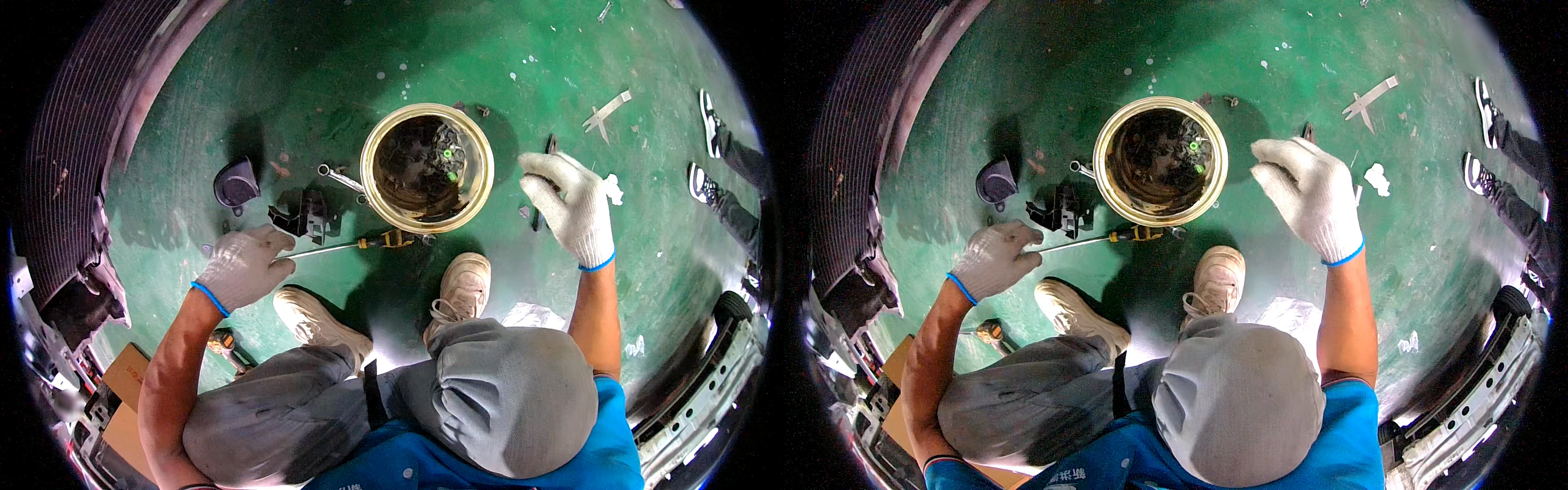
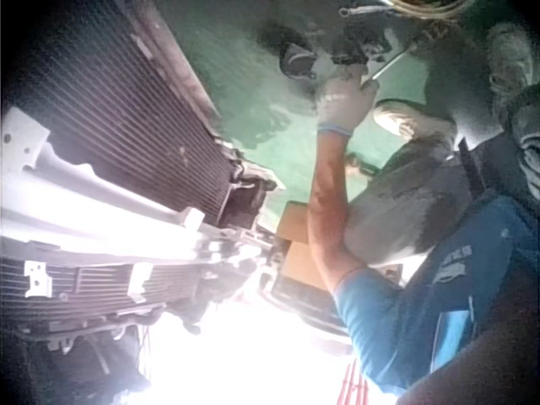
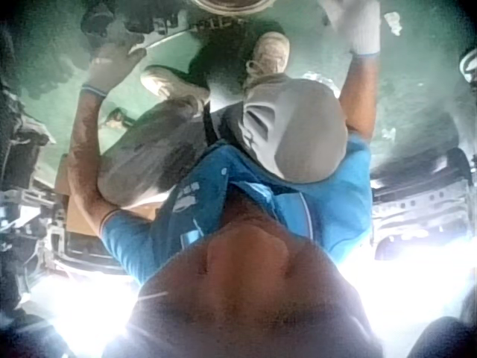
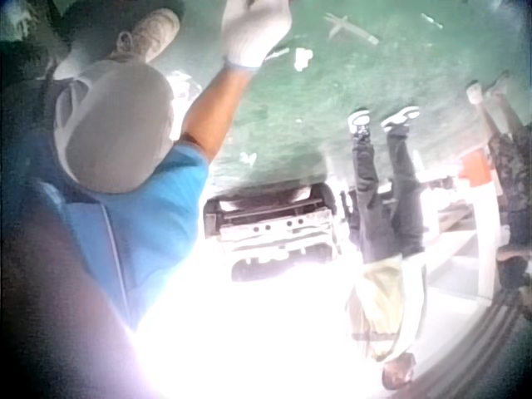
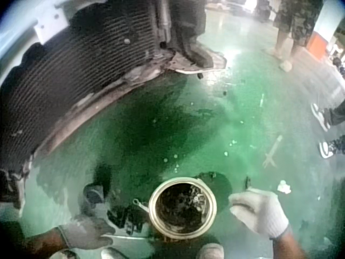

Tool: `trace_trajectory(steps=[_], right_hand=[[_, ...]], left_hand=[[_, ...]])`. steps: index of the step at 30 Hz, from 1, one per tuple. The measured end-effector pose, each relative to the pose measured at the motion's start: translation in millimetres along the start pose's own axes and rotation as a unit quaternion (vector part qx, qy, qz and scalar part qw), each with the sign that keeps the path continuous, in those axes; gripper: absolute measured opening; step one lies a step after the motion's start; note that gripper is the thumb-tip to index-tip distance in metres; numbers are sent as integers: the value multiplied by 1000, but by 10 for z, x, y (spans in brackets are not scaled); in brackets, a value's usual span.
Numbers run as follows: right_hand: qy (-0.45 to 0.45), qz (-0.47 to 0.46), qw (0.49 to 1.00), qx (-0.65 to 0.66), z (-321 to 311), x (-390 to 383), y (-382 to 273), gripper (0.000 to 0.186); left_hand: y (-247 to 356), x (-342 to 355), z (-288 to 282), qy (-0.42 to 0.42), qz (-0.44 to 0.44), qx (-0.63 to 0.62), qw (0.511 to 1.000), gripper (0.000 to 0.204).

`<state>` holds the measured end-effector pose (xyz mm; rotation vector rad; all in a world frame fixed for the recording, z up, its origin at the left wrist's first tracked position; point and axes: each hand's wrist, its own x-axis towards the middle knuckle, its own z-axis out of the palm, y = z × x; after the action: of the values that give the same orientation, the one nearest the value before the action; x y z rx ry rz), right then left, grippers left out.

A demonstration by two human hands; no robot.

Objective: The person installs a white plastic bumper beam onto the front of a car, aligning it with the radiator and securing it with black plastic fasteners. They repeatedly handle the beam and fasteners, adjusting the fitment and tightening the clips by hand.

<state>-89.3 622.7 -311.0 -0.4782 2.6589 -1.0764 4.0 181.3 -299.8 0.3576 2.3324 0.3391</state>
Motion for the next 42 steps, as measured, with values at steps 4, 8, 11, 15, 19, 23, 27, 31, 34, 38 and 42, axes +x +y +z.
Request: trace_trajectory(steps=[4, 8, 11, 15, 19, 23, 27, 31, 34, 38, 42], right_hand=[[-20, 9, 1000, 8, 73, -40, 32, 22], [-26, 2, 999, -26, 162, -77, 48, 22], [-32, -1, 999, -28, 199, -112, 77, 21], [-34, -18, 998, -46, 189, -125, 48, 20], [-33, -24, 998, -46, 181, -124, 58, 19], [-7, -52, 998, -45, 134, -99, 33, 18], [9, -79, 996, -39, 65, -27, -93, 17], [9, -149, 986, -71, 75, 107, -233, 16], [-28, -223, 963, -151, 289, 291, -365, 17], [-145, -270, 918, -250, 830, 593, -523, 20], [-278, -164, 896, -305, 1349, 941, -339, 28]], left_hand=[[19, -25, -30, -5, 0, 3, 1000, 31], [-4, -64, 10, -1, -1, 2, 1000, 32], [-23, -62, 10, -1, 1, 4, 1000, 31], [-98, -65, 47, 13, 9, -14, 1000, 32], [-196, -99, 86, 0, 8, 23, 1000, 32], [-292, -154, 133, -27, 32, 51, 998, 32], [-302, -173, 156, -17, 41, 45, 998, 32], [-139, -113, 66, -52, -59, 18, 997, 34], [-103, -83, 40, -57, -57, 26, 996, 34], [-98, -104, 85, -52, -49, 23, 997, 33], [-231, -130, 153, -18, 49, 49, 997, 34]])
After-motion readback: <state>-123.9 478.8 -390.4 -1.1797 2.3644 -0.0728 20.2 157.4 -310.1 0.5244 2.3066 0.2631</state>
